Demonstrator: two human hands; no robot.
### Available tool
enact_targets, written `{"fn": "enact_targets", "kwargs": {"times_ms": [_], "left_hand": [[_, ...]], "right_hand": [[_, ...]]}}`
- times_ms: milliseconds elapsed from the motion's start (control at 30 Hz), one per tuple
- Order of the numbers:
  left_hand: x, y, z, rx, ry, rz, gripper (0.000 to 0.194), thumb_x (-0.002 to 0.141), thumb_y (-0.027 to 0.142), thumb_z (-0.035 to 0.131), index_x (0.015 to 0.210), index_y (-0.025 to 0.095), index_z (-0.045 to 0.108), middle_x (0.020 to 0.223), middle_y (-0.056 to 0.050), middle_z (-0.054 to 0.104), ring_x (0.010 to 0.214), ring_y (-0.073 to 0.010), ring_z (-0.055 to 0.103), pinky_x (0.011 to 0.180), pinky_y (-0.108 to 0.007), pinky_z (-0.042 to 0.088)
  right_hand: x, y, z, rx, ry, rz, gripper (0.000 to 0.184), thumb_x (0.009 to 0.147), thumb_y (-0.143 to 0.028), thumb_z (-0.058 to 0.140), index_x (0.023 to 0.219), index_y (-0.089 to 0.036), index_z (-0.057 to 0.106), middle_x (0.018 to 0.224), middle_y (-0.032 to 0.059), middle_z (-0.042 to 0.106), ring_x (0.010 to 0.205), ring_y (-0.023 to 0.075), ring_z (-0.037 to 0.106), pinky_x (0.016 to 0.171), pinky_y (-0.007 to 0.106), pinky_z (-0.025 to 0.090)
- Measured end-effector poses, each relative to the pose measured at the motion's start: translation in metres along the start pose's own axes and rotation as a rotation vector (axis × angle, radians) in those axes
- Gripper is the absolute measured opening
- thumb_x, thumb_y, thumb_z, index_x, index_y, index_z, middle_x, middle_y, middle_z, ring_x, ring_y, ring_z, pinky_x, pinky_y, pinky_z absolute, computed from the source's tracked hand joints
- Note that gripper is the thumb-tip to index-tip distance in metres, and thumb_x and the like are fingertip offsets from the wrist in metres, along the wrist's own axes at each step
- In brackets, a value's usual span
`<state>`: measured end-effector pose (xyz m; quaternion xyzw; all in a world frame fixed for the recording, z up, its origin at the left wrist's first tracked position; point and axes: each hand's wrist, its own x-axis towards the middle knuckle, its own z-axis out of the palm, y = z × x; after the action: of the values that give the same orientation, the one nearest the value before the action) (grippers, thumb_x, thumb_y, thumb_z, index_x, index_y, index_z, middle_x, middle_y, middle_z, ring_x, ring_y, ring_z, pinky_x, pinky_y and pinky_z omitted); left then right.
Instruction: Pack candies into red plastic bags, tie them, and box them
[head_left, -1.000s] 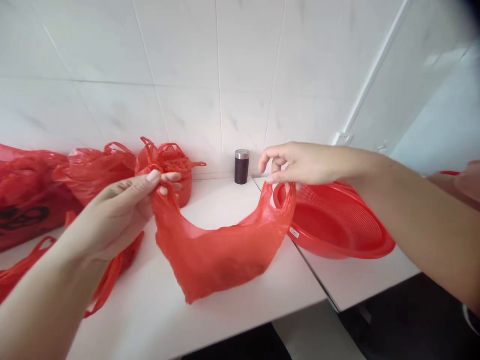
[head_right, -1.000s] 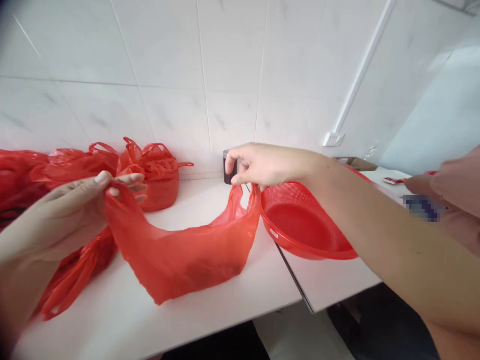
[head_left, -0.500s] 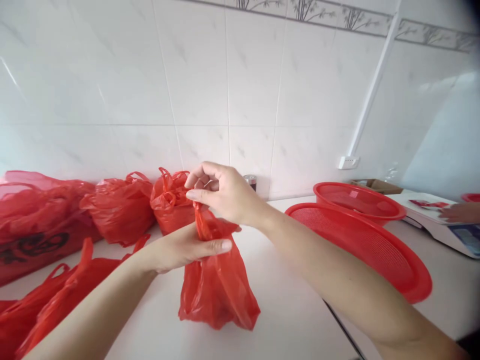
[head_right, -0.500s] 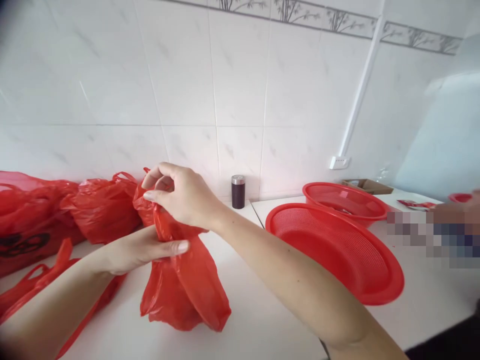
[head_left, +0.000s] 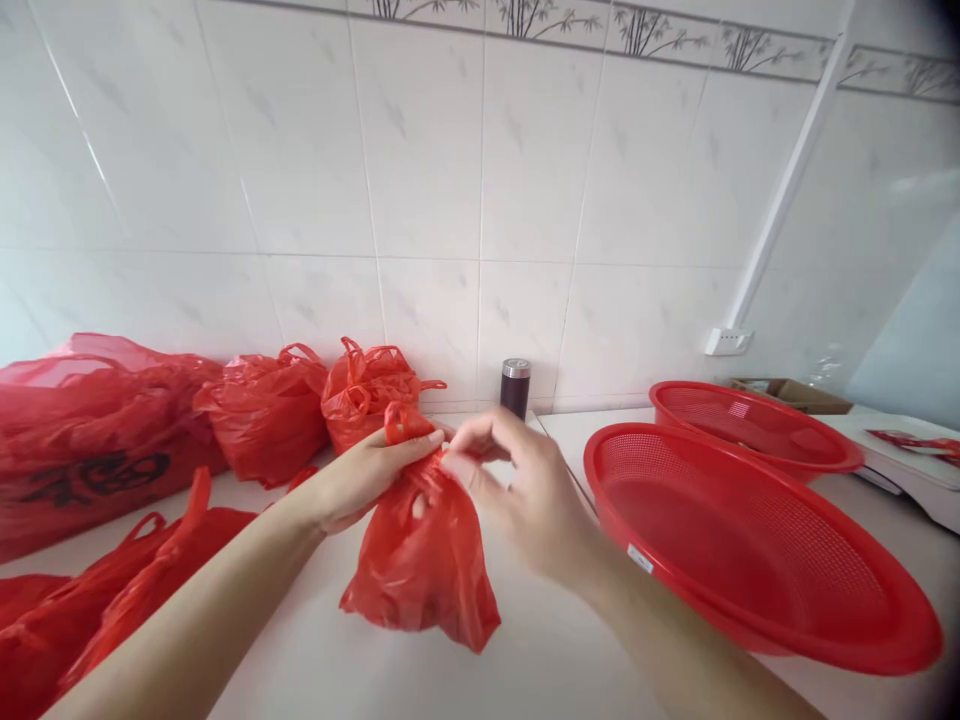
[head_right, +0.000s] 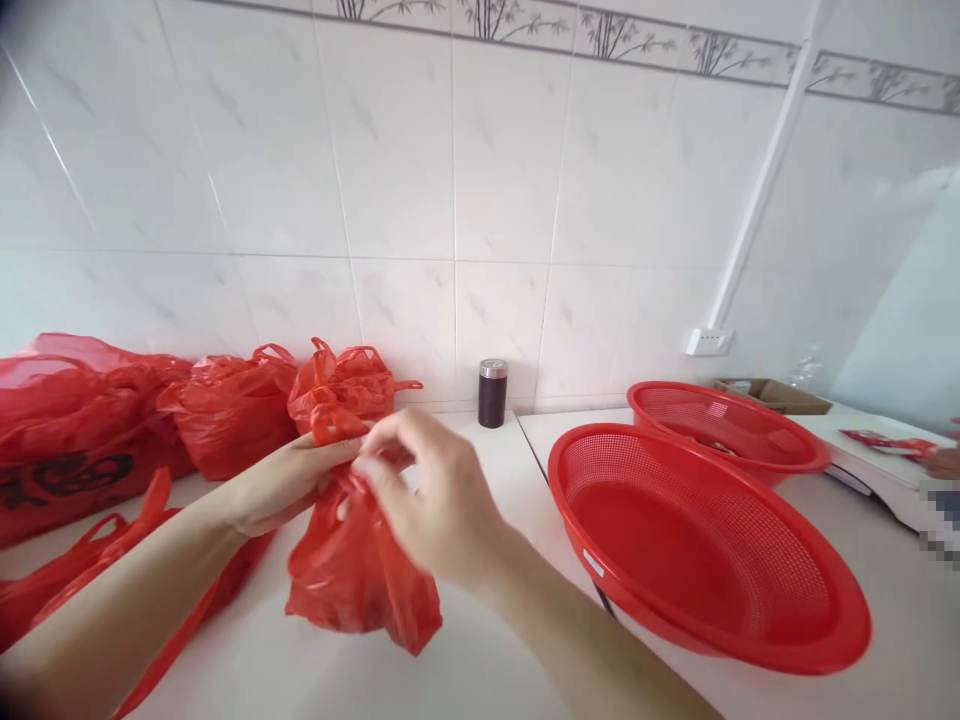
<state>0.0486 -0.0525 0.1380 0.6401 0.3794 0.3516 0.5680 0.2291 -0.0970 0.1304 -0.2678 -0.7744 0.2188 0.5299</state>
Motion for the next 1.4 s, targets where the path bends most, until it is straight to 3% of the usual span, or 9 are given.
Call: {"fn": "enact_targets", "kwargs": {"times_ms": [133, 233, 300, 533, 633, 867, 1100, 1267, 1400], "left_hand": [[-0.007, 0.010, -0.004, 0.185, -0.205, 0.133, 0.019, 0.088, 0.033, 0.060, 0.096, 0.020, 0.072, 0.086, -0.003, 0.070, 0.084, -0.0177, 0.065, 0.078, -0.028, 0.051], [-0.012, 0.012, -0.003, 0.384, -0.238, 0.179, 0.013, 0.085, 0.025, 0.061, 0.088, 0.020, 0.073, 0.075, 0.000, 0.066, 0.070, -0.0132, 0.060, 0.069, -0.024, 0.049], [-0.013, 0.008, 0.001, 0.492, -0.221, 0.223, 0.014, 0.083, 0.019, 0.060, 0.087, 0.021, 0.072, 0.074, 0.001, 0.065, 0.068, -0.0120, 0.058, 0.068, -0.023, 0.048], [-0.009, -0.027, 0.020, 0.990, 0.333, 0.600, 0.037, 0.069, -0.005, 0.041, 0.087, 0.021, 0.059, 0.092, 0.000, 0.065, 0.073, -0.0125, 0.059, 0.057, -0.021, 0.042], [-0.011, -0.036, 0.025, 0.963, 0.404, 0.721, 0.032, 0.078, 0.001, 0.044, 0.097, 0.022, 0.059, 0.107, -0.003, 0.063, 0.088, -0.0146, 0.062, 0.067, -0.023, 0.047], [-0.024, -0.054, 0.018, 0.726, 0.227, 0.482, 0.031, 0.089, 0.014, 0.043, 0.114, 0.023, 0.060, 0.111, -0.005, 0.067, 0.099, -0.0176, 0.063, 0.086, -0.025, 0.048], [-0.065, -0.121, -0.033, 0.630, 0.638, 0.108, 0.029, 0.091, 0.030, 0.043, 0.110, 0.018, 0.062, 0.084, -0.004, 0.070, 0.075, -0.0215, 0.064, 0.067, -0.028, 0.049], [-0.066, -0.119, 0.011, 0.584, 0.579, 0.222, 0.032, 0.082, 0.016, 0.049, 0.111, 0.020, 0.063, 0.101, -0.006, 0.072, 0.087, -0.0218, 0.067, 0.074, -0.028, 0.050], [-0.060, -0.103, 0.040, 0.647, 0.493, 0.287, 0.034, 0.082, 0.014, 0.049, 0.109, 0.022, 0.066, 0.096, -0.005, 0.072, 0.081, -0.0207, 0.065, 0.071, -0.028, 0.049]], "right_hand": [[-0.012, -0.008, 0.006, 0.033, -0.154, -0.215, 0.004, 0.088, -0.019, 0.058, 0.092, -0.021, 0.058, 0.088, 0.0002, 0.064, 0.083, 0.0118, 0.061, 0.078, 0.026, 0.049], [-0.008, 0.013, 0.003, 0.058, 0.048, -0.042, 0.012, 0.094, -0.027, 0.051, 0.103, -0.023, 0.057, 0.103, 0.0029, 0.062, 0.094, 0.0136, 0.060, 0.083, 0.028, 0.048], [-0.005, 0.030, 0.002, 0.109, 0.027, 0.151, 0.021, 0.097, -0.037, 0.046, 0.112, -0.025, 0.055, 0.102, 0.0024, 0.062, 0.096, 0.0151, 0.059, 0.085, 0.031, 0.047], [-0.012, 0.057, 0.008, 0.560, -0.181, 0.418, 0.027, 0.095, -0.046, 0.048, 0.112, -0.026, 0.055, 0.088, 0.0000, 0.060, 0.082, 0.0150, 0.058, 0.078, 0.030, 0.047], [-0.016, 0.057, 0.004, 0.623, -0.285, 0.458, 0.024, 0.091, -0.044, 0.056, 0.099, -0.022, 0.057, 0.086, -0.0002, 0.058, 0.081, 0.0138, 0.056, 0.077, 0.029, 0.045], [-0.032, 0.045, 0.006, 0.298, -0.169, 0.364, 0.026, 0.091, -0.042, 0.055, 0.081, -0.020, 0.047, 0.075, -0.0034, 0.052, 0.072, 0.0118, 0.051, 0.066, 0.025, 0.040], [-0.059, 0.074, -0.005, 0.400, 0.088, 0.551, 0.036, 0.094, -0.050, 0.047, 0.074, -0.020, 0.048, 0.072, -0.0010, 0.057, 0.070, 0.0151, 0.061, 0.070, 0.032, 0.051], [-0.059, 0.072, 0.046, 0.421, -0.168, 0.576, 0.041, 0.086, -0.055, 0.058, 0.113, -0.024, 0.059, 0.120, 0.0072, 0.060, 0.114, 0.0211, 0.056, 0.093, 0.037, 0.047], [-0.060, 0.052, 0.076, 0.551, 0.026, 0.565, 0.047, 0.095, -0.058, 0.039, 0.119, -0.026, 0.064, 0.134, 0.0075, 0.056, 0.125, 0.0223, 0.049, 0.108, 0.041, 0.036]]}}
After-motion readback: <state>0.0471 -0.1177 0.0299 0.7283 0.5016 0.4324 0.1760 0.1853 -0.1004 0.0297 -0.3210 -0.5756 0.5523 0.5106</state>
